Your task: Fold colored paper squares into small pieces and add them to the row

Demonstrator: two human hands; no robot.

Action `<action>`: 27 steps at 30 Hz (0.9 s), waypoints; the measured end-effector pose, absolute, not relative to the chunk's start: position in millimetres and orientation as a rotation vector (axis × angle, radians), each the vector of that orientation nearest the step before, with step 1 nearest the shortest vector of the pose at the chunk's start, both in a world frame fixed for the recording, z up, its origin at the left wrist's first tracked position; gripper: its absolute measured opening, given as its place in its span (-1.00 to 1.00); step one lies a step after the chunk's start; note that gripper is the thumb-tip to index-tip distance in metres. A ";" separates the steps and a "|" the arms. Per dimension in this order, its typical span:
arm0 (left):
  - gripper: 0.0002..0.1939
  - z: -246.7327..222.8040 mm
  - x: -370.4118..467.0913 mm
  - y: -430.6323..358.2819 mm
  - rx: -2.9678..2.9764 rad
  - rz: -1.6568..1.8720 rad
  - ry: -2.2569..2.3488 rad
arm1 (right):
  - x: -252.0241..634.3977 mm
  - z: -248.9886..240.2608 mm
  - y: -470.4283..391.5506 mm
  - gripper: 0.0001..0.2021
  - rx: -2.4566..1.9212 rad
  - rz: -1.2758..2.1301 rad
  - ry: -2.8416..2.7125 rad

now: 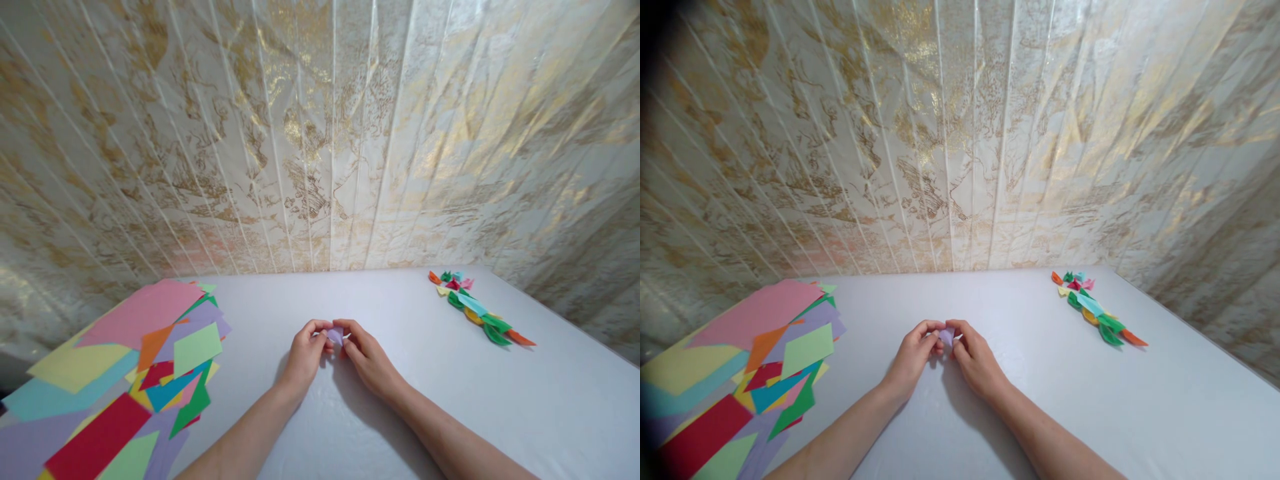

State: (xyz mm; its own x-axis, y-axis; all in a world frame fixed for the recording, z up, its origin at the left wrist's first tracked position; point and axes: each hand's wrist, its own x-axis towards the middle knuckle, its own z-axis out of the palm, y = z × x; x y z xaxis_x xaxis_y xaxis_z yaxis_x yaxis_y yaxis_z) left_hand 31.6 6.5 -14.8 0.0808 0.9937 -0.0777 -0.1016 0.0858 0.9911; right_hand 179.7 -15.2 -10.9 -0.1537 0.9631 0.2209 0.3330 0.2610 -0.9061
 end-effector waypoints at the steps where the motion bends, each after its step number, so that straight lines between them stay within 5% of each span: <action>1: -0.77 -14.7 31.6 6.4 1.104 1.140 1.114 | 179.9 -10.9 -15.1 -0.67 -1.208 0.907 -1.664; 27: -0.77 -11.0 31.3 4.6 1.068 1.129 1.095 | 181.8 -18.5 -12.0 -0.60 -1.214 0.935 -1.658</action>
State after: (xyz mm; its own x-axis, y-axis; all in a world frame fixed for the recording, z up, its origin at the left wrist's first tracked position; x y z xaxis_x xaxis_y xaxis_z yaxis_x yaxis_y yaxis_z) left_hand 31.3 4.6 -11.0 0.0936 0.9903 -0.1027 -0.1331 0.1147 0.9844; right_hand 181.8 -12.0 -18.5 -0.1618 0.9655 0.2040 0.3251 0.2473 -0.9128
